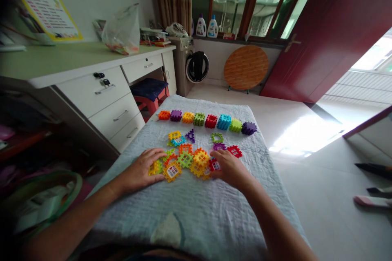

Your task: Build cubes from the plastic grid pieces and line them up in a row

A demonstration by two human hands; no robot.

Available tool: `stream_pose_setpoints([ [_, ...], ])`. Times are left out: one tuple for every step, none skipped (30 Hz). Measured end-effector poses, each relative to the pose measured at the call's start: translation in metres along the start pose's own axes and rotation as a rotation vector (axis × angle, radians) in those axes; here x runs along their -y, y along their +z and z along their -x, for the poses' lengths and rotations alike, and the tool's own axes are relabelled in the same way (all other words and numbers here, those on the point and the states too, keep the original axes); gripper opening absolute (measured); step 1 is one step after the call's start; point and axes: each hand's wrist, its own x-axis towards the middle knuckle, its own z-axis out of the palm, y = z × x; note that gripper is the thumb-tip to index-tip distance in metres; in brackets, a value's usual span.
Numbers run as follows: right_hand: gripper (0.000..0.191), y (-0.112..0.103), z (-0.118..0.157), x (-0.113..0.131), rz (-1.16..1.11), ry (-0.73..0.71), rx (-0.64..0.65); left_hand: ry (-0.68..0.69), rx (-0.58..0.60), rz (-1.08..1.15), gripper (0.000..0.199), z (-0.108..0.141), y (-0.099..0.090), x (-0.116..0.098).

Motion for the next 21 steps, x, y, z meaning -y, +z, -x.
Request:
stream_pose_setpoints([
  [0.041, -0.002, -0.005, 0.002, -0.003, -0.001, 0.006, 0.009, -0.003, 0.008, 0.053, -0.002, -0.001, -0.001],
  [0.034, -0.003, -0.009, 0.004, -0.009, -0.008, 0.008, 0.014, -0.002, 0.021, 0.050, -0.004, -0.002, -0.003],
  [0.028, -0.004, -0.014, 0.006, -0.021, -0.017, -0.003, 0.017, 0.004, 0.040, 0.048, -0.007, -0.004, -0.004],
  [0.024, -0.004, -0.017, 0.008, -0.042, -0.024, -0.029, 0.018, 0.014, 0.068, 0.046, -0.009, -0.006, -0.006],
  [0.022, -0.003, -0.021, 0.010, -0.070, -0.027, -0.074, 0.015, 0.023, 0.106, 0.044, -0.013, -0.008, -0.008],
  [0.021, -0.001, -0.024, 0.011, -0.101, -0.026, -0.131, 0.010, 0.030, 0.149, 0.042, -0.018, -0.010, -0.009],
  [0.021, 0.001, -0.026, 0.012, -0.132, -0.021, -0.196, 0.002, 0.028, 0.191, 0.039, -0.023, -0.013, -0.011],
  [0.021, 0.005, -0.028, 0.011, -0.159, -0.014, -0.263, -0.007, 0.011, 0.226, 0.037, -0.030, -0.015, -0.011],
  [0.021, 0.008, -0.029, 0.010, -0.176, -0.007, -0.324, -0.015, -0.020, 0.246, 0.034, -0.039, -0.017, -0.011],
  [0.021, 0.012, -0.030, 0.008, -0.183, -0.003, -0.374, -0.021, -0.064, 0.247, 0.033, -0.048, -0.018, -0.010],
  [0.021, 0.015, -0.030, 0.004, -0.182, 0.000, -0.411, -0.024, -0.114, 0.230, 0.031, -0.058, -0.018, -0.008],
  [0.020, 0.018, -0.031, 0.001, -0.174, 0.002, -0.439, -0.028, -0.157, 0.194, 0.030, -0.068, -0.017, -0.005],
  [0.020, 0.021, -0.030, -0.003, -0.163, 0.003, -0.458, -0.040, -0.189, 0.147, 0.031, -0.078, -0.015, -0.002],
  [0.020, 0.023, -0.030, -0.007, -0.151, 0.004, -0.470, -0.058, -0.187, 0.097, 0.036, -0.086, -0.012, 0.002],
  [0.020, 0.025, -0.030, -0.011, -0.140, 0.008, -0.477, -0.076, -0.167, 0.050, 0.042, -0.094, -0.008, 0.005],
  [0.019, 0.026, -0.029, -0.014, -0.132, 0.015, -0.479, -0.091, -0.136, 0.012, 0.048, -0.099, -0.004, 0.007],
  [0.019, 0.027, -0.028, -0.016, -0.124, 0.024, -0.478, -0.099, -0.109, -0.016, 0.051, -0.103, 0.001, 0.009],
  [0.018, 0.028, -0.027, -0.017, -0.118, 0.032, -0.471, -0.099, -0.100, -0.033, 0.050, -0.104, 0.005, 0.009],
  [0.018, 0.029, -0.026, -0.017, -0.114, 0.039, -0.457, -0.090, -0.108, -0.035, 0.047, -0.104, 0.009, 0.009],
  [0.018, 0.029, -0.025, -0.017, -0.112, 0.044, -0.444, -0.072, -0.124, -0.020, 0.043, -0.103, 0.012, 0.008],
  [0.017, 0.030, -0.024, -0.016, -0.111, 0.049, -0.432, -0.048, -0.136, 0.012, 0.040, -0.101, 0.014, 0.007],
])
